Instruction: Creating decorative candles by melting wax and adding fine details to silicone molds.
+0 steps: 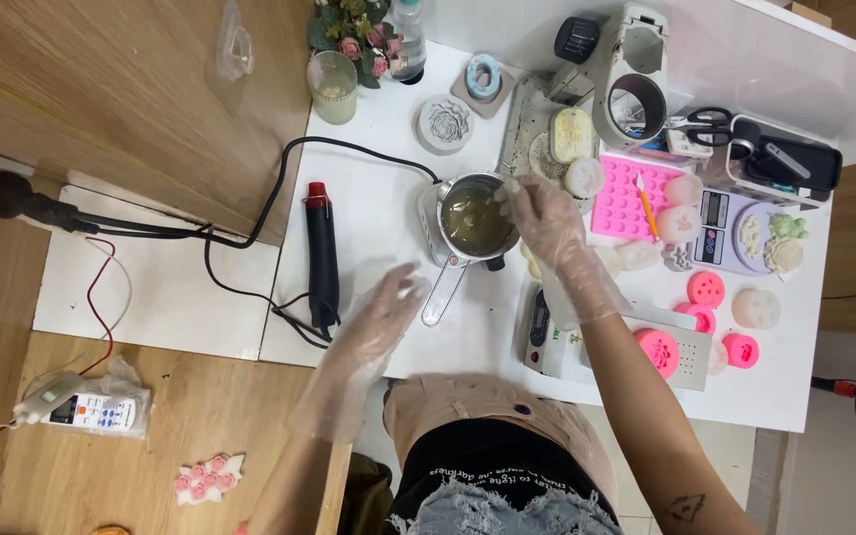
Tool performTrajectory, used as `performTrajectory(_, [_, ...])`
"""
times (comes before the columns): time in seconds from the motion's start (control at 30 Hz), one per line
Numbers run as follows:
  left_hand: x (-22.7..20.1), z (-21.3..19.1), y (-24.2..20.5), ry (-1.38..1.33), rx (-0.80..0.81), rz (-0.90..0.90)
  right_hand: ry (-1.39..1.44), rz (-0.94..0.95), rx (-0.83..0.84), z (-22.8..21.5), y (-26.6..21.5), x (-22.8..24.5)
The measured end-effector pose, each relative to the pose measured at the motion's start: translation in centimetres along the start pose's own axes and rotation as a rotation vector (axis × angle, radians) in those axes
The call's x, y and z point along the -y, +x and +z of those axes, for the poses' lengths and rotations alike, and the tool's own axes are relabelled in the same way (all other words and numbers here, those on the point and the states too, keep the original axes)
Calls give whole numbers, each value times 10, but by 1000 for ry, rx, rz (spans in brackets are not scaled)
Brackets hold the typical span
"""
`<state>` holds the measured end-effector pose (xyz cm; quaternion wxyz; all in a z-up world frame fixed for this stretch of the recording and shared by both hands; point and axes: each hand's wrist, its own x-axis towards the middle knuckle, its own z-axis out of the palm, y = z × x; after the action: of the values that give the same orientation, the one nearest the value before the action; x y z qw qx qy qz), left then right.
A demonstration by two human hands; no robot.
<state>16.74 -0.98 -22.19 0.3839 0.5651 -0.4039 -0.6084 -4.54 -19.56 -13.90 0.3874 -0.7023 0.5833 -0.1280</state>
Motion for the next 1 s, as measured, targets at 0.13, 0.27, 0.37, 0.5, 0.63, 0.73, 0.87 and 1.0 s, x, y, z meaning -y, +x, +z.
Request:
performTrajectory(0.13, [-8,29,19,-450,66,-258,122,-113,-41,-6,-9,11])
performTrajectory(0.27, [-14,42,25,-461,74,-336,-10,-31,-8,-7,0,-10])
performTrajectory(0.37, [-28,47,26,-396,63,-366,-20,-29,-42,-3,0,-14])
performTrajectory(0.5, [-16,55,35,-422,67,-331,56,-50,44,-6,-3,-10])
performTrajectory(0.63, [45,76,65,-292,-56,-223,-62,-90,-7,-15,-1,-18])
performTrajectory(0.73, [41,83,63,-178,-192,-153,-88,-208,-38,-20,-9,-18])
performTrajectory(0.87, [3,89,37,-229,-233,-146,-32,-206,18,-43,-25,-20])
performTrajectory(1.0, [-21,110,11,-248,-253,-133,-29,-261,-21,-71,-48,-11])
